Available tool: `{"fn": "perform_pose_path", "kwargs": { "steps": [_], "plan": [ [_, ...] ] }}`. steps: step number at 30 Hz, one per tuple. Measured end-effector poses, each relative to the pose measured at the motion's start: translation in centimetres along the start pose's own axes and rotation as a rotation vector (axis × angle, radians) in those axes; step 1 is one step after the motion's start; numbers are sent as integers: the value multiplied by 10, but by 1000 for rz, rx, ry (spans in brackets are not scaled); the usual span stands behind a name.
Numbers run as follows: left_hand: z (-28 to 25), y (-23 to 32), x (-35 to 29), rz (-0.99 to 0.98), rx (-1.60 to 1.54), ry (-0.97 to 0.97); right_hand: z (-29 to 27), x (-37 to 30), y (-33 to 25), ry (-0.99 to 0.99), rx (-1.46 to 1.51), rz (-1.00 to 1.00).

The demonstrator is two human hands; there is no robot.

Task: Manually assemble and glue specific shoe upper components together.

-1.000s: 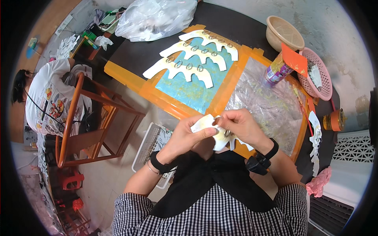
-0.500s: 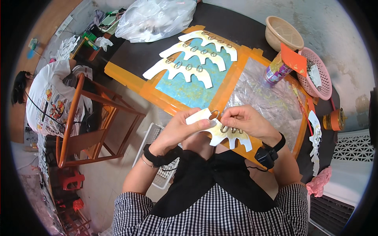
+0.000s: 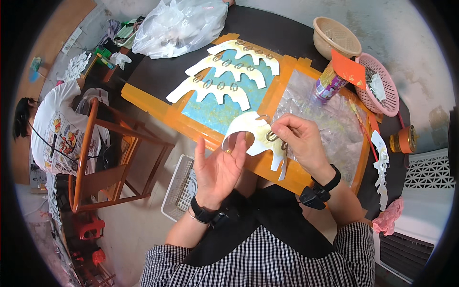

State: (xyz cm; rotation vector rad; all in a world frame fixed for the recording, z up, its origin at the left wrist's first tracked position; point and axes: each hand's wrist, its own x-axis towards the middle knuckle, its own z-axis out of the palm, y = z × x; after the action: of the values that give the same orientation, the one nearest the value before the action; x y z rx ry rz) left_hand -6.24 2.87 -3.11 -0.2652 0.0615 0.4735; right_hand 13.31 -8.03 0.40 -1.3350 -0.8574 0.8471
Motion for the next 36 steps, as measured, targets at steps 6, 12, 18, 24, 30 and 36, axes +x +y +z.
{"fn": "perform_pose_path", "kwargs": {
  "steps": [6, 12, 18, 24, 30, 36],
  "plan": [
    [8, -20, 1, 53, 653, 34, 8, -1, -1, 6, 5, -34],
    [27, -25, 5, 269, 1338, 60, 7, -1, 0, 13, -117, -131],
    [25, -33, 12, 360, 1448, 106, 10, -1, 2, 29, -163, -181],
    [22, -34, 20, 382, 1489, 235, 13, -2, 4, 31, -119, -152],
    [9, -33, 24, 503, 1409, 162, 10, 0, 6, 0, -96, -120],
    [13, -42, 21, 391, 1049, 300, 12, -1, 8, -30, 80, 50]
  ]
}}
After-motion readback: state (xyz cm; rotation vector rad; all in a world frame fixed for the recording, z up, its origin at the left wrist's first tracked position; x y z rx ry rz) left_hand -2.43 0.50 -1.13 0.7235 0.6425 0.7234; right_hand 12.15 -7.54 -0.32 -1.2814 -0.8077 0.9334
